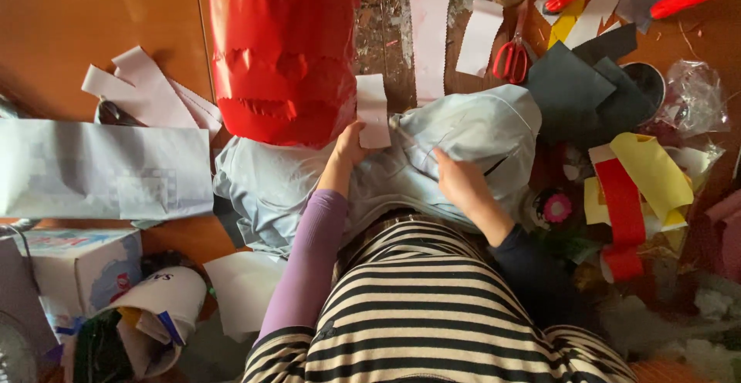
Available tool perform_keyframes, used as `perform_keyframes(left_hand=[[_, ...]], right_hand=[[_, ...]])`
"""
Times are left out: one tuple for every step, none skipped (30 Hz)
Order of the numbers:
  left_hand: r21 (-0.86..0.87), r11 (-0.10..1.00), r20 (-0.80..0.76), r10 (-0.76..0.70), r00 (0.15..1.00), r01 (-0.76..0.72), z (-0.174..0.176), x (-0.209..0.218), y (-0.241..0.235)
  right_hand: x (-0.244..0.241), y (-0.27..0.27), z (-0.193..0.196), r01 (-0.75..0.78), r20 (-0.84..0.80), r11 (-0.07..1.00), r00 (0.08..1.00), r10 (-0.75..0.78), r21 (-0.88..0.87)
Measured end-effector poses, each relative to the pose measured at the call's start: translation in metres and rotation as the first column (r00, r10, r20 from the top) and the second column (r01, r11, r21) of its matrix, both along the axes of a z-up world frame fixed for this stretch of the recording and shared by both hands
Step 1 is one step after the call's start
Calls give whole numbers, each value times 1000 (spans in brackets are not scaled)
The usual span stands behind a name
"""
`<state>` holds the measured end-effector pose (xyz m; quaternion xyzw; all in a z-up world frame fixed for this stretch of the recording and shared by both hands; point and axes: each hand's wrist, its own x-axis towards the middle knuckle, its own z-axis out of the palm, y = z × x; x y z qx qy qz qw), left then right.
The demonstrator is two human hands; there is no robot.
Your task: Constructing a decorative paper horse by gluing red paper strips onto a frame.
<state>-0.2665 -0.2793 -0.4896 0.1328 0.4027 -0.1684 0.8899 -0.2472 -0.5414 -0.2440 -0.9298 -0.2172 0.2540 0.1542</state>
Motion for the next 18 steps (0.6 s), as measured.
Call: perform_keyframes(left_hand=[[63,996,4,-61,998,61,14,1,0],[70,996,10,-63,998,63,34,4,0],[160,982,-9,-97,995,97,54,7,-1],[247,960,-35,-127,991,132,74,6,-3],[253,958,-34,-130,991,134,65,1,-3],[241,961,-28,-133,991,136,56,-1,-3],[230,963,-21,-137,990,138,46,-1,-2],[235,962,-18,-141,990,141,38,-2,-2],[200,970,11,-146,989,141,30,-2,0],[162,976,39,-150,988,142,21,-5,-1],[164,976,39,-154,987,146,18,-5,-1],[151,978,48,-150,987,142,16,-3,0],[138,981,57,-147,988,138,13,-1,0],[134,981,55,-147,988,139,16,-2,-1],[133,981,32,-145,989,139,18,-3,-1],[130,982,12,-139,990,136,20,-2,-2],[125,983,12,-136,991,134,21,0,-2],[150,979,-31,-132,991,136,23,1,-1]], right_hand=[[13,10,18,40,-4,999,999,-40,15],[22,19,7,42,2,999,999,-42,22],[31,29,-5,22,22,999,1000,-22,29],[37,39,-16,2,38,999,999,-3,34],[38,49,-32,4,39,999,999,-6,40],[41,59,-47,-23,63,996,998,18,81],[45,70,-62,-51,88,991,995,40,120],[45,78,-69,-47,91,991,995,36,124],[45,86,-76,-24,68,991,998,15,131],[43,93,-83,-1,42,991,999,-5,134],[42,92,-86,3,42,991,999,-9,136],[44,92,-88,-1,62,988,998,-9,157],[45,93,-91,-5,82,984,997,-9,178],[44,84,-87,-4,78,985,997,-10,175],[43,75,-82,24,67,980,997,-38,196],[45,67,-77,49,58,975,996,-63,216],[46,60,-77,47,57,976,997,-60,211],[47,54,-77,58,30,991,998,-62,119]])
